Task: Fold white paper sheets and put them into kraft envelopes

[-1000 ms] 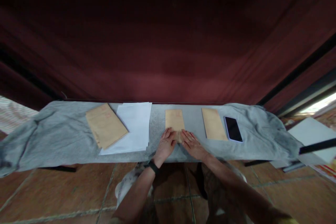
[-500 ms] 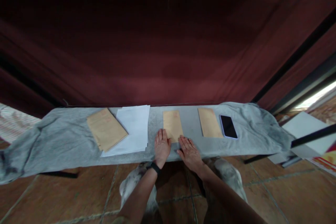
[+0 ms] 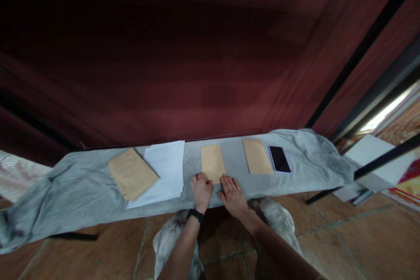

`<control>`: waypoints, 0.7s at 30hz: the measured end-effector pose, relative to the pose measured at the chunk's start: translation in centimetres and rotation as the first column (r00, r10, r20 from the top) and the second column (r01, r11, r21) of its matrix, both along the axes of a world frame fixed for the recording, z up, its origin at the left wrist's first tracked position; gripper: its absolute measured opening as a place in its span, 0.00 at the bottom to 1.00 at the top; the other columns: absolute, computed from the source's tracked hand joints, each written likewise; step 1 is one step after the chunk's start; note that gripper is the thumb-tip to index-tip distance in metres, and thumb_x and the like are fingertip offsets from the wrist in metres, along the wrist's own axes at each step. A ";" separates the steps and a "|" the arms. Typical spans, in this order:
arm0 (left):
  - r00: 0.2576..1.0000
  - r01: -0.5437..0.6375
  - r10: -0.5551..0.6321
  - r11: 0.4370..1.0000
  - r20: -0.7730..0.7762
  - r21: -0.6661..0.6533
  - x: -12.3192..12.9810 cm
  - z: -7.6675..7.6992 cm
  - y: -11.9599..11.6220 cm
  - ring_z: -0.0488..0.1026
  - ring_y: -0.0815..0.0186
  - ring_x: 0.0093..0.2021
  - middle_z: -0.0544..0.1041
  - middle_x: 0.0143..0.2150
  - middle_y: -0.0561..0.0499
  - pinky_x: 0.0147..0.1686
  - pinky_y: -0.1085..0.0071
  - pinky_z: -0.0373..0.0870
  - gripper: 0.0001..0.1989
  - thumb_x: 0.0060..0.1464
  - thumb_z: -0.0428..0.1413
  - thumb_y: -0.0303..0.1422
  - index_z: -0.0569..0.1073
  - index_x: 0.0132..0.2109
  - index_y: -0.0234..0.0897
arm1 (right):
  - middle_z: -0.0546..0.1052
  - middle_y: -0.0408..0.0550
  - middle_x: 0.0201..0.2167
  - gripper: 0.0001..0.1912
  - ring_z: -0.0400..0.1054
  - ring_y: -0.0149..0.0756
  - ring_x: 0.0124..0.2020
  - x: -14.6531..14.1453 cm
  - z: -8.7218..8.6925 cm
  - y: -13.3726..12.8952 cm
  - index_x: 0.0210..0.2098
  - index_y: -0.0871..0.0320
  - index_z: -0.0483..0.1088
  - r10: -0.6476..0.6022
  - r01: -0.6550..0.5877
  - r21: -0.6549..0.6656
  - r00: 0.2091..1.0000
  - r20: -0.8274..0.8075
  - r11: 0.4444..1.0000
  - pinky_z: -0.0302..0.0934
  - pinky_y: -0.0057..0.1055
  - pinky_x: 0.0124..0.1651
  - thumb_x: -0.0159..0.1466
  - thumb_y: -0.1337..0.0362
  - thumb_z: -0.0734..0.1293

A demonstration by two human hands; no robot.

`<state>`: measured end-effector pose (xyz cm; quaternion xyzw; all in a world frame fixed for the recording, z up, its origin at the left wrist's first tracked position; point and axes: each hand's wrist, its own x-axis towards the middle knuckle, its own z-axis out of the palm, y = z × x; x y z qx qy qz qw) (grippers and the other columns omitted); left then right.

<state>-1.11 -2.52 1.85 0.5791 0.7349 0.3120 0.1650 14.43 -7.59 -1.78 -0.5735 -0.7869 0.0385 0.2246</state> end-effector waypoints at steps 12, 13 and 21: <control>0.919 -0.004 -0.017 0.999 0.393 0.054 1.9 0.0 0.1 0.80 0.63 0.41 0.81 0.42 0.47 0.42 0.67 0.75 0.12 0.55 0.54 0.25 0.69 0.48 0.37 | 0.61 0.63 0.70 0.32 0.57 0.55 0.70 -1.6 2.0 1.1 0.69 0.66 0.61 -0.113 0.106 -0.180 0.993 -0.028 0.978 0.51 0.52 0.70 0.69 0.60 0.61; 0.910 0.006 -0.035 0.998 0.413 0.070 2.5 0.2 0.0 0.80 0.63 0.41 0.81 0.42 0.47 0.43 0.67 0.76 0.12 0.56 0.53 0.26 0.69 0.49 0.37 | 0.62 0.64 0.69 0.31 0.59 0.56 0.69 -1.7 2.5 1.5 0.68 0.65 0.62 -0.137 0.119 -0.205 0.988 -0.076 0.972 0.53 0.52 0.69 0.68 0.61 0.61; 0.883 0.211 -0.324 0.920 0.339 0.331 6.2 2.5 -0.9 0.71 0.58 0.59 0.74 0.56 0.43 0.62 0.55 0.67 0.21 0.56 0.60 0.34 0.69 0.56 0.40 | 0.83 0.57 0.44 0.25 0.76 0.46 0.50 -1.0 4.0 4.1 0.50 0.56 0.75 -0.383 -0.040 -0.480 0.544 -0.746 0.877 0.71 0.42 0.54 0.72 0.51 0.52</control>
